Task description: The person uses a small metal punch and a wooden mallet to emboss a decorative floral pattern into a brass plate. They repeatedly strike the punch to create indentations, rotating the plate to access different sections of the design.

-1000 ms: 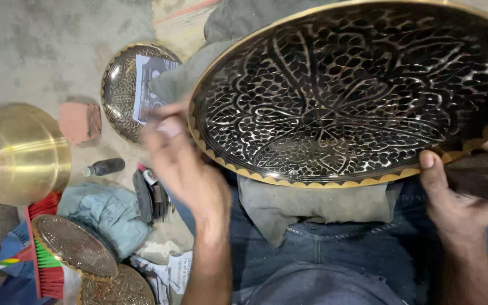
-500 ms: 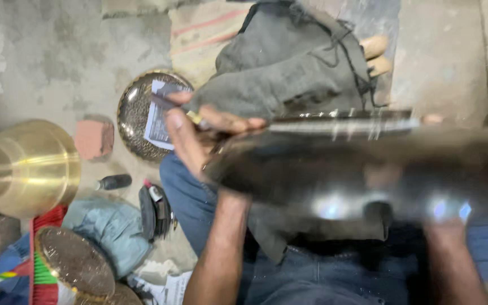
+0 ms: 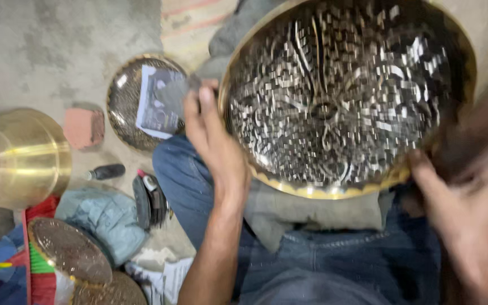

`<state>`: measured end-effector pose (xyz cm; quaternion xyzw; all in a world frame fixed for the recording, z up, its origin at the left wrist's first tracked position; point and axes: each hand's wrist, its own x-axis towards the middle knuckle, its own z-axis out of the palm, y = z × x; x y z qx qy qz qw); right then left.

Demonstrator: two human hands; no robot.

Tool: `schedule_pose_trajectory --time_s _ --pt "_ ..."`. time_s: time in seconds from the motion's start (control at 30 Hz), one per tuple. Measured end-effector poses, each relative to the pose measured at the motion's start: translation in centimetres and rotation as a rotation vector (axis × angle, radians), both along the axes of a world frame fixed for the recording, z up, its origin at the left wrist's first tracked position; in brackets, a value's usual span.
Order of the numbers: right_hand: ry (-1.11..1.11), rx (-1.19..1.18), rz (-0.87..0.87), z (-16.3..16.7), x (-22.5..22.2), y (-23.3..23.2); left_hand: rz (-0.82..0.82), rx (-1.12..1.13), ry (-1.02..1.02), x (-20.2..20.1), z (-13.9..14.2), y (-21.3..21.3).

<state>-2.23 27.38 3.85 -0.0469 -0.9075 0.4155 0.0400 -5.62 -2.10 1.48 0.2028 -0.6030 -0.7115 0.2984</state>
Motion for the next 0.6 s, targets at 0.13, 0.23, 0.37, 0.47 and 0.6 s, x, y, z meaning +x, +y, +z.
schedule_pose_trajectory --time_s 0.13,0.23,0.37,0.47,0.6 --pt "-0.003 -0.068 0.069 -0.9 -1.3 0.2 -0.001 -0.056 -0.052 0.3 -1.0 -0.2" --pt "-0.089 -0.059 0.039 0.1 -1.7 -0.1 0.04 -0.135 -0.115 1.0 -0.8 0.2" --pt "-0.151 -0.062 0.015 1.6 -2.3 -0.8 0.091 -0.344 -0.141 2.3 -0.7 0.7" --pt "-0.228 -0.09 -0.003 2.0 -2.5 -1.3 0.086 -0.496 -0.094 3.5 -0.2 0.4" --pt "-0.197 -0.154 0.018 1.8 -2.6 -1.2 -0.096 -0.623 0.016 1.8 1.5 -1.8"
